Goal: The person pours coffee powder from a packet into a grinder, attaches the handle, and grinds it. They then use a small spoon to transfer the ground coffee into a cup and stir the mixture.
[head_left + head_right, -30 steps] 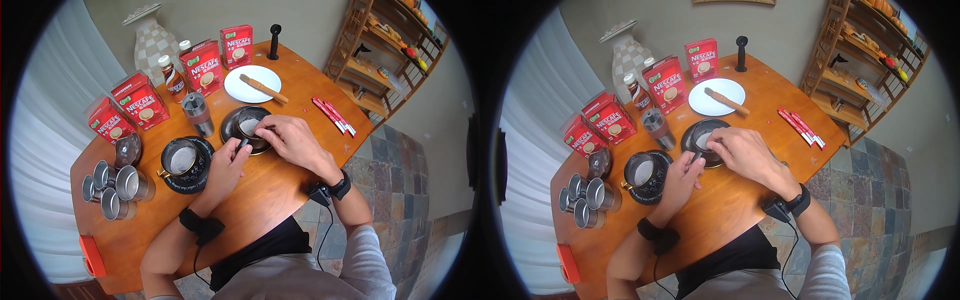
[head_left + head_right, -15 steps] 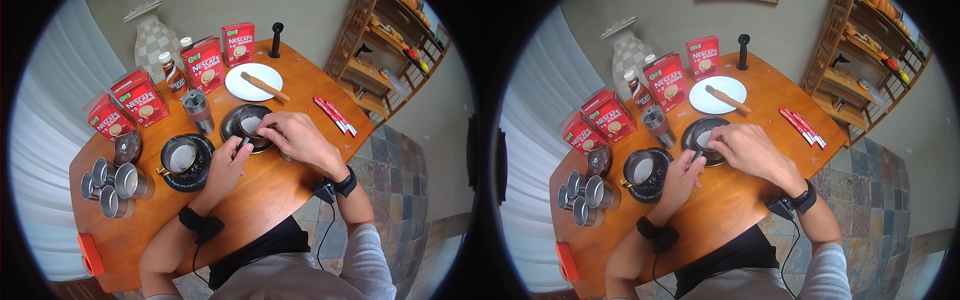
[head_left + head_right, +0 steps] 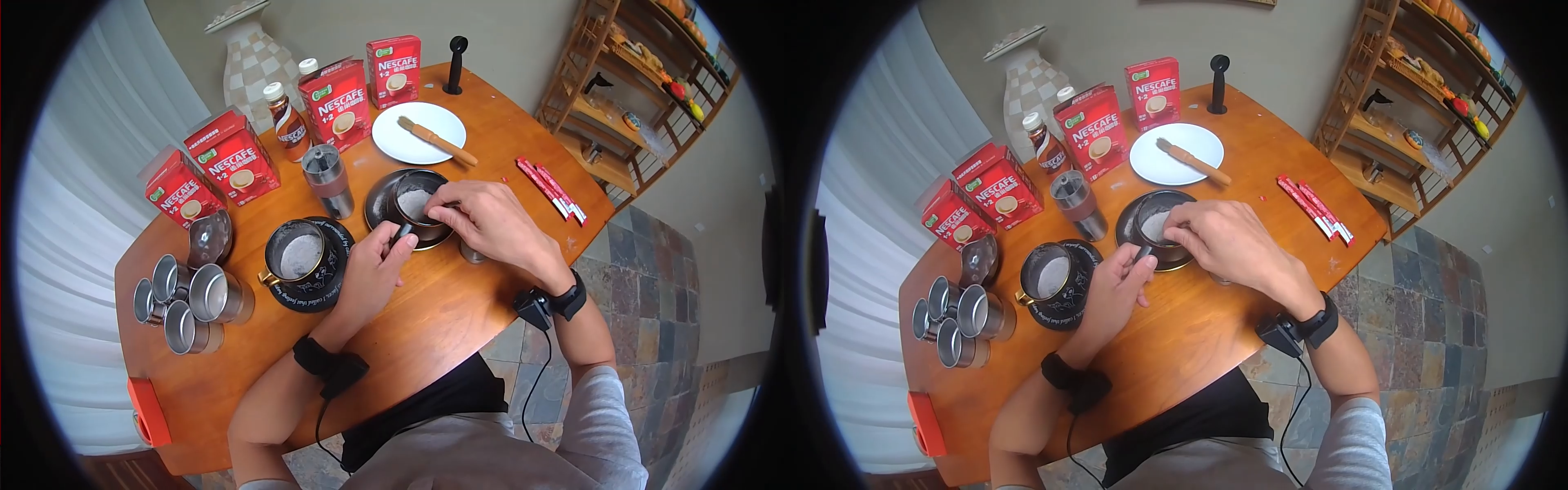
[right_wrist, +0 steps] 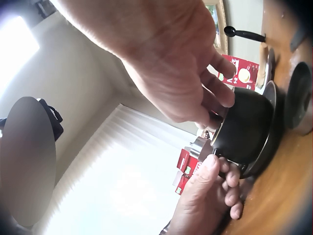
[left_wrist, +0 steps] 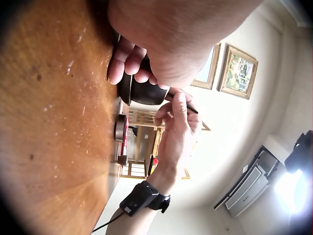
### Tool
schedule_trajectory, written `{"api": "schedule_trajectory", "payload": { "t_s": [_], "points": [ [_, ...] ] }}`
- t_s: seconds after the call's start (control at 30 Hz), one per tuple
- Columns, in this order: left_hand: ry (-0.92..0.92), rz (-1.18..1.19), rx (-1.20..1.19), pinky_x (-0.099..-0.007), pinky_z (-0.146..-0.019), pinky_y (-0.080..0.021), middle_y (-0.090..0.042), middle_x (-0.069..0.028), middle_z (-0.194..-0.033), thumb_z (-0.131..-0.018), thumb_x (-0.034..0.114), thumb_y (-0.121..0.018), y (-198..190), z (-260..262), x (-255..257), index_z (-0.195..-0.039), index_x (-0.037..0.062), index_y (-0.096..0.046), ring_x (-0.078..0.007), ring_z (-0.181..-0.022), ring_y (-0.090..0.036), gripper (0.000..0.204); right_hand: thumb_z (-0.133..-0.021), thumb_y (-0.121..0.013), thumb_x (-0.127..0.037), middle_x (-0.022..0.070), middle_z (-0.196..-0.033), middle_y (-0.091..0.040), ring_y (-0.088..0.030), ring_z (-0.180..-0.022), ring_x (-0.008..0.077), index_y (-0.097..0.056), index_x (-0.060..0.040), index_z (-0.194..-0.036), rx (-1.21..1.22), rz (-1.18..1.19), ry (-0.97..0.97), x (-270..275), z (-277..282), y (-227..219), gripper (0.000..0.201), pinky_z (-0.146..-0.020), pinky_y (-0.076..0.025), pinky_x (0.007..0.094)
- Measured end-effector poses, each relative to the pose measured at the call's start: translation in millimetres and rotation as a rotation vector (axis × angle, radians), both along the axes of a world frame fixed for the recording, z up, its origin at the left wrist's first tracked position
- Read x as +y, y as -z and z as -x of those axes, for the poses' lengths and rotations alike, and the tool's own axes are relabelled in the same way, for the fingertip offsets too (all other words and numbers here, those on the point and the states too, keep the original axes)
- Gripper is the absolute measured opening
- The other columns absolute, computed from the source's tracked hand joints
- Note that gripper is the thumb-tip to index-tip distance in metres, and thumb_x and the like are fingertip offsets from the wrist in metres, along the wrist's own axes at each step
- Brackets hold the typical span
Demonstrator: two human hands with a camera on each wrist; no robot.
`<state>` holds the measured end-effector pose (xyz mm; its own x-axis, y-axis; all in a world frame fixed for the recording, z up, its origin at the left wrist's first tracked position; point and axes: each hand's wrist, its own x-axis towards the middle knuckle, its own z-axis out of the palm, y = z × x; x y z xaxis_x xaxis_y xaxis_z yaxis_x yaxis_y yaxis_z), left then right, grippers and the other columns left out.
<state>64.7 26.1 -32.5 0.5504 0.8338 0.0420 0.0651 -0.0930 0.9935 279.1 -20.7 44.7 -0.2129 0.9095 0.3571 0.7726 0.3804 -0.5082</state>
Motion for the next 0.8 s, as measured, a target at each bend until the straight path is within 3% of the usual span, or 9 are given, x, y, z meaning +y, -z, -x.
{"api": "schedule_trajectory", "payload": {
  "t_s": [0.13,0.43,0.53,0.8],
  "points": [
    [0.032,0.030,0.029,-0.0215,-0.056,-0.047,-0.059,0.0009,-0.083,-0.107,0.022,-0.062,1.2,2.6,2.0,-0.101,0.0026,-0.062,-0.0037,-0.066,-0.054,0.021,-0.100,-0.065,-0.016,0.0179,-0.090,-0.074,-0.070,-0.084,0.0386,-0.074,-0.0023,-0.103,-0.015,0.012,-0.026,0.3,-2.0,-0.1,0.017,-0.074,-0.055,0.0446],
    [0.033,0.041,0.013,-0.0211,-0.056,-0.047,-0.059,0.0014,-0.082,-0.107,0.022,-0.062,-3.3,2.1,-0.4,-0.098,0.0035,-0.061,-0.0027,-0.067,-0.053,0.021,-0.100,-0.066,-0.018,0.0173,-0.092,-0.074,-0.071,-0.084,0.0372,-0.075,-0.0027,-0.105,0.007,0.030,-0.058,0.3,-7.5,1.3,0.018,-0.076,-0.055,0.0431],
    [0.039,0.040,0.022,-0.0211,-0.055,-0.047,-0.059,0.0014,-0.082,-0.107,0.022,-0.062,-4.3,2.3,-0.1,-0.098,0.0034,-0.061,-0.0027,-0.067,-0.053,0.021,-0.100,-0.066,-0.018,0.0168,-0.093,-0.074,-0.071,-0.085,0.0371,-0.075,-0.0027,-0.105,0.034,0.006,0.032,1.3,-2.7,-0.3,0.019,-0.077,-0.056,0.0430],
    [0.036,0.035,0.027,-0.0211,-0.055,-0.047,-0.058,0.0016,-0.081,-0.107,0.022,-0.062,-2.0,2.7,0.6,-0.098,0.0032,-0.061,-0.0027,-0.067,-0.053,0.021,-0.100,-0.067,-0.017,0.0164,-0.094,-0.075,-0.071,-0.086,0.0367,-0.075,-0.0019,-0.104,0.046,0.051,-0.039,-1.7,-4.4,1.3,0.018,-0.077,-0.055,0.0428]
  ]
}}
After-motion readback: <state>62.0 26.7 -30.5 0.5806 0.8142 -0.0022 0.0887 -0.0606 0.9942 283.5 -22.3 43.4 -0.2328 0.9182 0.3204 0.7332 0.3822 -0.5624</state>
